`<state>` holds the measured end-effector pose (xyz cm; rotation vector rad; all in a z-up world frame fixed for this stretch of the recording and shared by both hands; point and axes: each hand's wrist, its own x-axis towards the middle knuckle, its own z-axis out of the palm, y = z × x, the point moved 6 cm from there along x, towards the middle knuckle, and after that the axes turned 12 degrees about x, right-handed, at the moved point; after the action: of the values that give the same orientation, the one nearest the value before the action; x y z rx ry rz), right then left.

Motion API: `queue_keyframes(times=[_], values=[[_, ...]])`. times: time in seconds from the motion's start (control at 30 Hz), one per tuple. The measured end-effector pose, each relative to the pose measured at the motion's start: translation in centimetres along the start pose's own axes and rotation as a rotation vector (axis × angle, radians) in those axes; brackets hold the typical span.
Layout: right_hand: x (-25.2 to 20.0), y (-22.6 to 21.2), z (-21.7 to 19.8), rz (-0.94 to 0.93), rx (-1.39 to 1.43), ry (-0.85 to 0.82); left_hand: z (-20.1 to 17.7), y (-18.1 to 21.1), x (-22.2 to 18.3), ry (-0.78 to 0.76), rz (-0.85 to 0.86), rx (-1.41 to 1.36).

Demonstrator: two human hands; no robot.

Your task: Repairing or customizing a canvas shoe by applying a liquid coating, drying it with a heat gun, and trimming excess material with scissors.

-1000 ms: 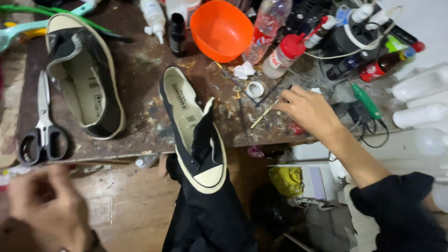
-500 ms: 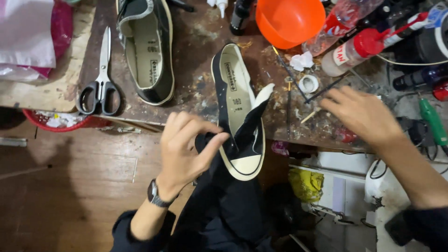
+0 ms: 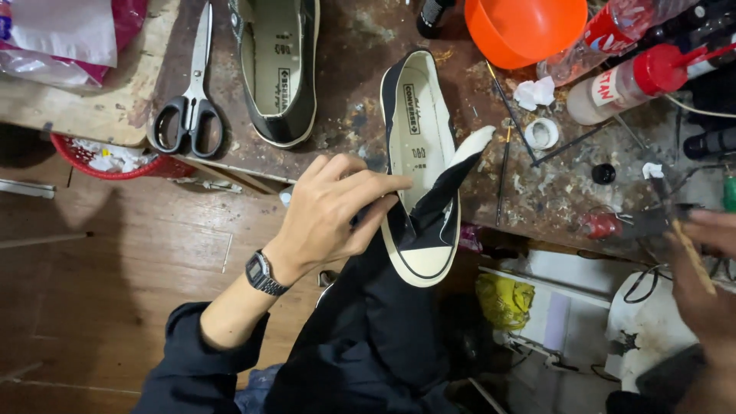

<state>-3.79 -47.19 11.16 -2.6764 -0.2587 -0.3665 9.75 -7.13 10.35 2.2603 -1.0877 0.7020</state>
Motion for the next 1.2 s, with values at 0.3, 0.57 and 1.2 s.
queue_keyframes(times=[0.3, 0.57, 1.2], values=[[-4.1, -4.9, 0.5, -0.143, -0.666, 0.442, 0.2, 0.1, -1.1, 0.097, -0.195, -0.095], [-7.0, 0.5, 2.5, 0.259, 0.641, 0.711, 0.4, 0.5, -1.3, 0.086, -0.278, -0.127], [-2.5, -3.9, -0.6, 0.341, 0.297, 0.836, 0.6, 0.1, -2.3, -0.084, -0.147, -0.107]])
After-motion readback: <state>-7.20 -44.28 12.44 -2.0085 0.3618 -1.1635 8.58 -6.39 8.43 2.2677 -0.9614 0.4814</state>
